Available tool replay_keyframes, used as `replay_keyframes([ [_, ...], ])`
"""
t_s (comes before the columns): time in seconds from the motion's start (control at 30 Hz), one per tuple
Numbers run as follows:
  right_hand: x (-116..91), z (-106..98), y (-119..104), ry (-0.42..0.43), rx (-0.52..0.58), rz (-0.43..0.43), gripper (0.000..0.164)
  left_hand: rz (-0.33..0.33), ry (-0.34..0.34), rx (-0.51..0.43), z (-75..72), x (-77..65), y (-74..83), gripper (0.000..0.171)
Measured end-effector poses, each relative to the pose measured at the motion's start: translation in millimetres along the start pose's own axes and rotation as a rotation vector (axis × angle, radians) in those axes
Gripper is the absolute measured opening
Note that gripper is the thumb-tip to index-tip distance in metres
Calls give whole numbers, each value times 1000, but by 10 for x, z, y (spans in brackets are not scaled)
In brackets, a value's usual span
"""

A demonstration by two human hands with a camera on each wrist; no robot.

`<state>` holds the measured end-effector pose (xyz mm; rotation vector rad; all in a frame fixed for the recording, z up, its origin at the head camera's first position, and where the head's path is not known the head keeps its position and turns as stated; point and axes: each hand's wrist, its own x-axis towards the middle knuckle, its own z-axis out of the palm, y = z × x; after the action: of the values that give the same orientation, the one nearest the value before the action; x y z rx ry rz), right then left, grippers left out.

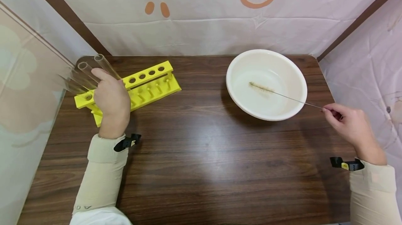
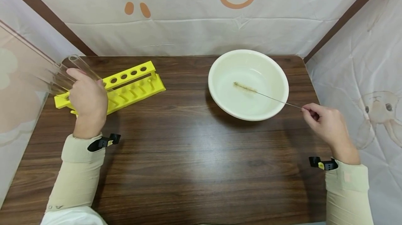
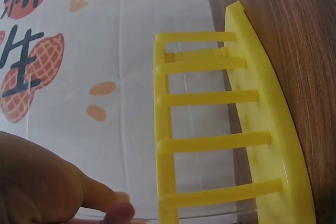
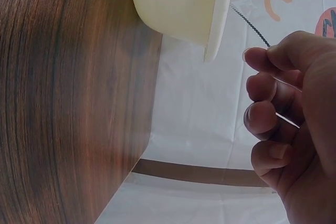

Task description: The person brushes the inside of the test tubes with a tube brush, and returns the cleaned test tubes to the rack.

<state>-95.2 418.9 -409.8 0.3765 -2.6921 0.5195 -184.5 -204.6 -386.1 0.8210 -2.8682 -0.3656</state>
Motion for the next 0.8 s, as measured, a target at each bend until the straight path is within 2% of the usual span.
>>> replay_keyframes([
  [0.2, -4, -9, 8, -3, 6, -8, 8, -2, 14, -9, -20, -40, 32, 73],
  [0.4, -30, -3, -4, -29, 13, -3, 6, 36, -74, -24, -83, -83, -21, 75],
  [0.5, -38, -4, -9, -43, 19, 14, 6, 96, -79, -50, -124, -146, -105, 62],
  [0.63, -31, -11, -18, -55, 18, 28, 5, 188, -22, -97, -206, -294, -190, 43],
  [0.8, -13, -41, -24, -45, 18, 59, 4, 329, -21, -109, -368, -474, -220, 41],
])
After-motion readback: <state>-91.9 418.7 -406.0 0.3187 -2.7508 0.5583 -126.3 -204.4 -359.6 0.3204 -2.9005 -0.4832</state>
